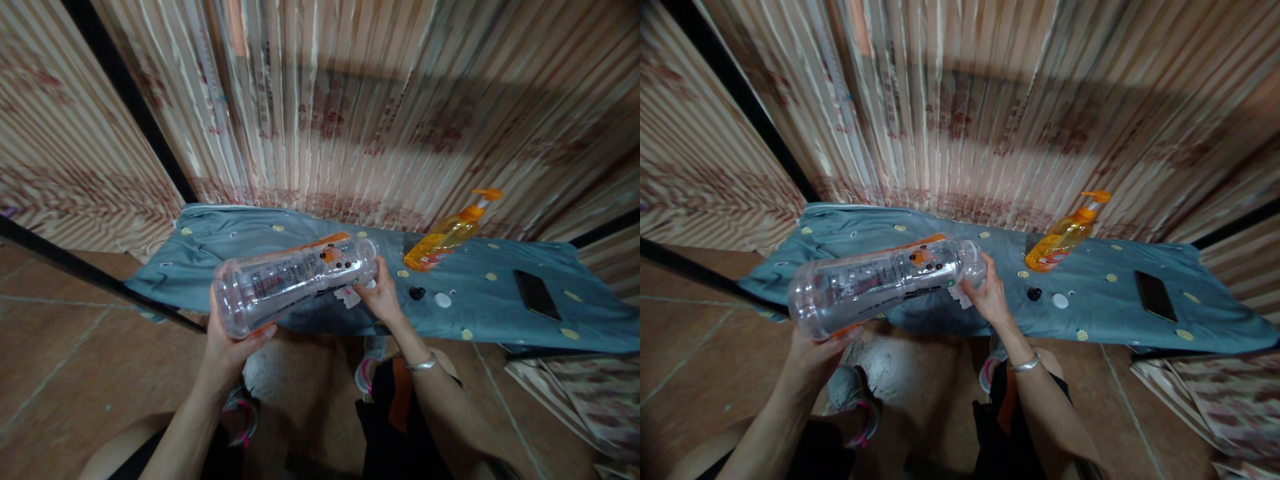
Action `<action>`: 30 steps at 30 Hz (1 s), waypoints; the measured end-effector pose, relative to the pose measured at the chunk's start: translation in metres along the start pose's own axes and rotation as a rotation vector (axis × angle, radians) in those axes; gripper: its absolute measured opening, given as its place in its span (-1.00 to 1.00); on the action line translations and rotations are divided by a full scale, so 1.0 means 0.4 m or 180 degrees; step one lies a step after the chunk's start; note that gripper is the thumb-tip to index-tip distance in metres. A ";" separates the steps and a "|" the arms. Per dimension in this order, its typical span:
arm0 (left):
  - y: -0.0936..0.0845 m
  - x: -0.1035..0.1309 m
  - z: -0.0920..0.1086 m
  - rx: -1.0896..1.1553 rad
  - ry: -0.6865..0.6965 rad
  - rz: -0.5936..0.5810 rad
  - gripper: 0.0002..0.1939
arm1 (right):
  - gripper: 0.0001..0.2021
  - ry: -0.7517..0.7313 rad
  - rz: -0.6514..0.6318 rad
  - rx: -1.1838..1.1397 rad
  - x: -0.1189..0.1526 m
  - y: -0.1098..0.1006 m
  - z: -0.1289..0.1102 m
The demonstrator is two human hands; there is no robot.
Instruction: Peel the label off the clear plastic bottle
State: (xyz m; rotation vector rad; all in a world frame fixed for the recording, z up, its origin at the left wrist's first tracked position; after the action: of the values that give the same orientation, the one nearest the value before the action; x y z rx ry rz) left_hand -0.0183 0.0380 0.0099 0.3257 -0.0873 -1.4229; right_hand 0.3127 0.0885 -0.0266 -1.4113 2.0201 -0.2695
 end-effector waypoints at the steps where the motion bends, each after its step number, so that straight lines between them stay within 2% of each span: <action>1: 0.000 0.004 0.000 0.0000 -0.0032 0.0012 0.21 | -0.30 0.0003 -0.0007 0.0009 0.000 0.001 0.001; 7: 0.000 0.021 -0.007 0.0039 -0.0226 0.0041 0.27 | -0.29 -0.0023 0.0034 0.0092 0.001 0.002 0.008; 18: 0.026 0.030 0.016 -0.0017 -0.0112 -0.0103 0.16 | -0.28 -0.0031 -0.0017 0.0006 0.003 0.002 0.008; 30: 0.013 0.033 0.010 -0.0020 -0.0033 -0.0032 0.18 | -0.28 -0.0013 -0.0033 -0.0049 0.003 0.001 0.005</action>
State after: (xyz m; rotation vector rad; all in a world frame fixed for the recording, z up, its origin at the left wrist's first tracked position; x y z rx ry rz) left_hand -0.0124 0.0251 0.0134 0.3139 -0.0898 -1.4347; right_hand 0.3134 0.0878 -0.0288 -1.4310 2.0160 -0.2559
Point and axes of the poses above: each hand's wrist, its own x-axis away from the middle knuckle, its own y-axis out of the palm, z = x × y, the point moved 9 cm from there along -x, towards the middle knuckle, and after that the axes turned 2 degrees about x, right-handed, at the moved point
